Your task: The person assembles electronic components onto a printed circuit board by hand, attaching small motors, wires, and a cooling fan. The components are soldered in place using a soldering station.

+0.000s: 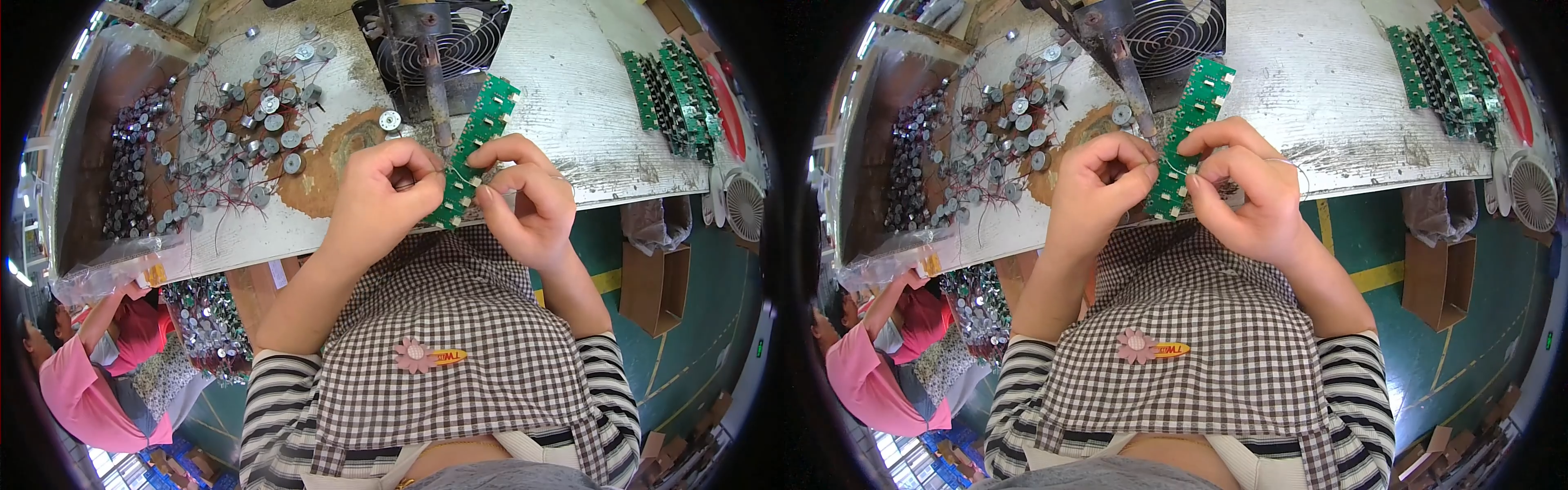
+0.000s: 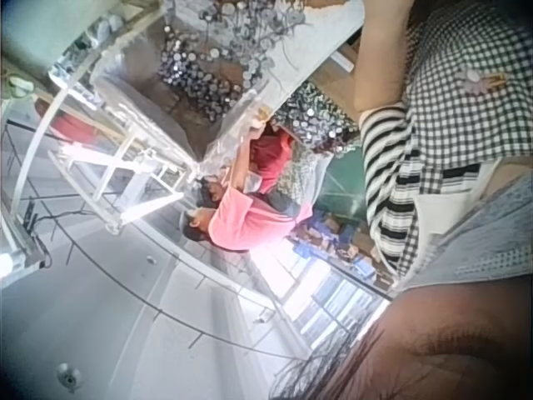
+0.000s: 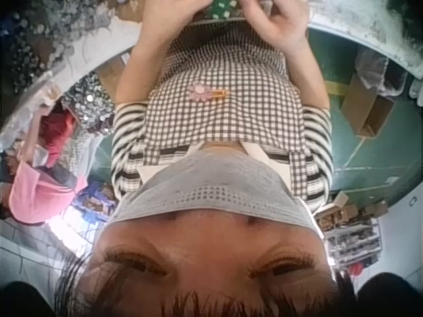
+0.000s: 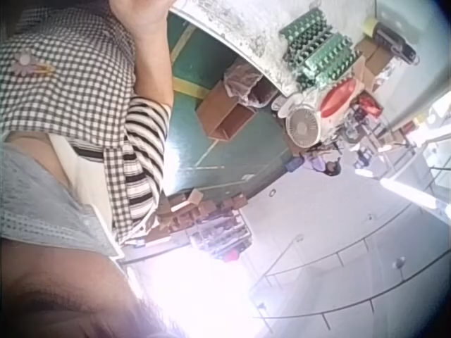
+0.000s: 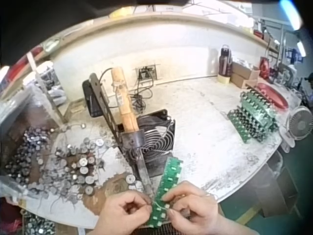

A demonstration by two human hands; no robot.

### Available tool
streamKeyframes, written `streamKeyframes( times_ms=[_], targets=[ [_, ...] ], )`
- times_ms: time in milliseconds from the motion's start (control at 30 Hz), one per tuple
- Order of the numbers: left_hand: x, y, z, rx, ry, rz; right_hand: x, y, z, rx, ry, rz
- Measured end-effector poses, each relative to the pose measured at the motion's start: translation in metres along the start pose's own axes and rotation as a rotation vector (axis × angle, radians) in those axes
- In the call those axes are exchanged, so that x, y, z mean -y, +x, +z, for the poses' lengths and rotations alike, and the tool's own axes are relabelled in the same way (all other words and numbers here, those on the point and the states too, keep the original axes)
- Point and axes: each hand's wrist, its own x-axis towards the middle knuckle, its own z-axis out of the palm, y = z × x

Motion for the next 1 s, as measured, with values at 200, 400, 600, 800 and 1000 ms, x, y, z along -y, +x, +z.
streamKeyframes(
  times_ms=[200, 400, 600, 800, 1000],
  targets=[
    [-0.006, 0.004, -0.002, 0.010, 0.003, -0.036, 0.003, 0.008, 0.001, -0.006, -0.054, -0.029],
    [-0.005, -0.002, -0.001, -0.020, 0.055, -0.020, 0.005, -0.001, 0.002, 0.032, -0.014, 0.007],
    [-0.002, -0.001, 0.000, -0.015, 0.081, -0.006, 0.003, -0.002, 0.003, 0.007, -0.018, 0.000],
    [-0.009, 0.001, 0.000, -0.026, 0.087, 0.043, 0.007, 0.005, 0.002, 0.021, -0.091, 0.019],
    [-0.004, -0.001, -0.003, -0.013, 0.107, -0.008, 0.002, 0.000, 0.005, 0.034, -0.035, -0.005]
  ],
)
